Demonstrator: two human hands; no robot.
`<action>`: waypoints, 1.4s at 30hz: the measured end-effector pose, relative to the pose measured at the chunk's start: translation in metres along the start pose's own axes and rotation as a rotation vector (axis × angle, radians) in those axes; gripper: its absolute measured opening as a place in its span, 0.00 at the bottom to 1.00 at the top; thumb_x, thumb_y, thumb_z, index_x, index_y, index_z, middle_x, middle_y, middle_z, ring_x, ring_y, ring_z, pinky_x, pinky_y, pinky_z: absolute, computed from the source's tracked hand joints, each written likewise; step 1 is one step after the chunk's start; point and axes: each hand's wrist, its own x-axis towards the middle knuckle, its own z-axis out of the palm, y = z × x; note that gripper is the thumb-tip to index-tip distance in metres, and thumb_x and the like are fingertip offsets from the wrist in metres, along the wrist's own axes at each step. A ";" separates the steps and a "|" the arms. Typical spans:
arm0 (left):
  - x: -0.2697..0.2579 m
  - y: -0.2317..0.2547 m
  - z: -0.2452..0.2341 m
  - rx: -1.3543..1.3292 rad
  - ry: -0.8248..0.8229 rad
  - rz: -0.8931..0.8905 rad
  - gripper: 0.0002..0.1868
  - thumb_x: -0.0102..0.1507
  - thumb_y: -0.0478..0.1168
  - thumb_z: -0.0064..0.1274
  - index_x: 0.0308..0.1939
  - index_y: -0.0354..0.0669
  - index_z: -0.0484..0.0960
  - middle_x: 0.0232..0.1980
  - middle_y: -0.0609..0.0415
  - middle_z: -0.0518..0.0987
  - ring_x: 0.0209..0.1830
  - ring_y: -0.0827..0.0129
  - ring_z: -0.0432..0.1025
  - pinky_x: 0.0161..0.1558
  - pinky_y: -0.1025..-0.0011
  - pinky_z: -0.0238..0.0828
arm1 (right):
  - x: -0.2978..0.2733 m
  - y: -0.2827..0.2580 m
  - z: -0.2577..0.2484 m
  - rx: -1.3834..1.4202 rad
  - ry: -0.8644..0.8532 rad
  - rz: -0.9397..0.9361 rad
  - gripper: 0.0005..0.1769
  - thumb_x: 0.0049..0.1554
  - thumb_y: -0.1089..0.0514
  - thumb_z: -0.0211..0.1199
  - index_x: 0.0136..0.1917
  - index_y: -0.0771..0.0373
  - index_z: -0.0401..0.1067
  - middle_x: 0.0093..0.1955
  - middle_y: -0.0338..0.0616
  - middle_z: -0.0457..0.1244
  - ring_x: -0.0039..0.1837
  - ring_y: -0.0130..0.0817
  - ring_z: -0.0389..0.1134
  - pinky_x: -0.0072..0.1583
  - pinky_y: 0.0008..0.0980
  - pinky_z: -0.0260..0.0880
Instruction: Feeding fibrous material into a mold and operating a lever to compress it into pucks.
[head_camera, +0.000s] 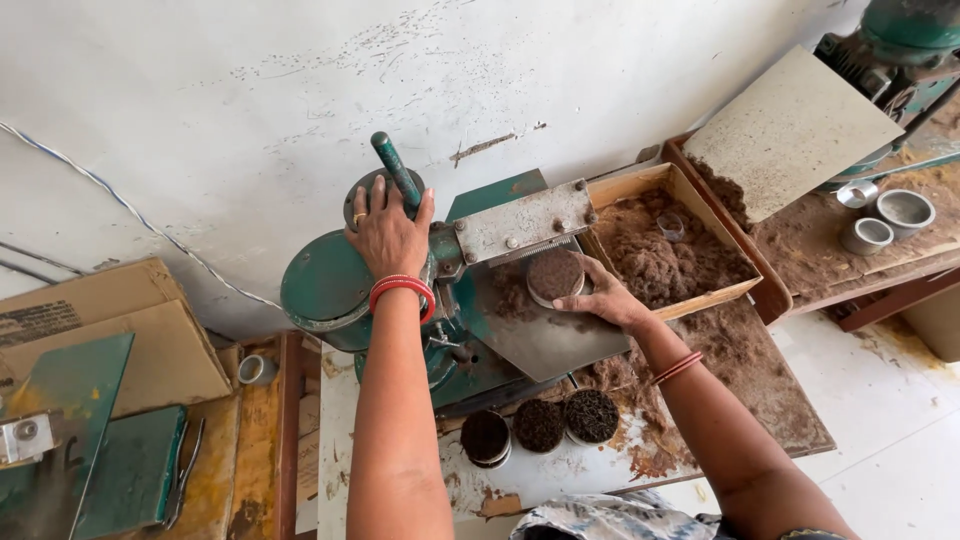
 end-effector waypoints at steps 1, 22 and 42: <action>0.001 -0.002 0.000 -0.002 0.000 0.000 0.31 0.65 0.68 0.44 0.61 0.55 0.81 0.73 0.54 0.67 0.76 0.49 0.54 0.65 0.29 0.48 | 0.006 0.003 0.001 -0.002 0.001 0.000 0.65 0.36 0.50 0.80 0.81 0.57 0.49 0.78 0.52 0.52 0.79 0.47 0.52 0.76 0.41 0.54; 0.001 0.009 0.005 0.026 0.011 -0.020 0.30 0.65 0.68 0.45 0.66 0.65 0.78 0.74 0.66 0.68 0.76 0.53 0.56 0.69 0.36 0.50 | 0.111 0.056 -0.034 0.236 -0.045 0.157 0.60 0.39 0.53 0.81 0.74 0.70 0.48 0.68 0.66 0.63 0.65 0.45 0.70 0.66 0.40 0.72; -0.001 0.008 0.004 0.001 0.005 -0.035 0.30 0.65 0.68 0.46 0.65 0.64 0.78 0.74 0.66 0.67 0.77 0.52 0.55 0.69 0.35 0.48 | 0.006 0.001 -0.016 -0.008 -0.087 -0.012 0.70 0.34 0.47 0.82 0.82 0.55 0.47 0.81 0.49 0.48 0.79 0.43 0.49 0.76 0.44 0.53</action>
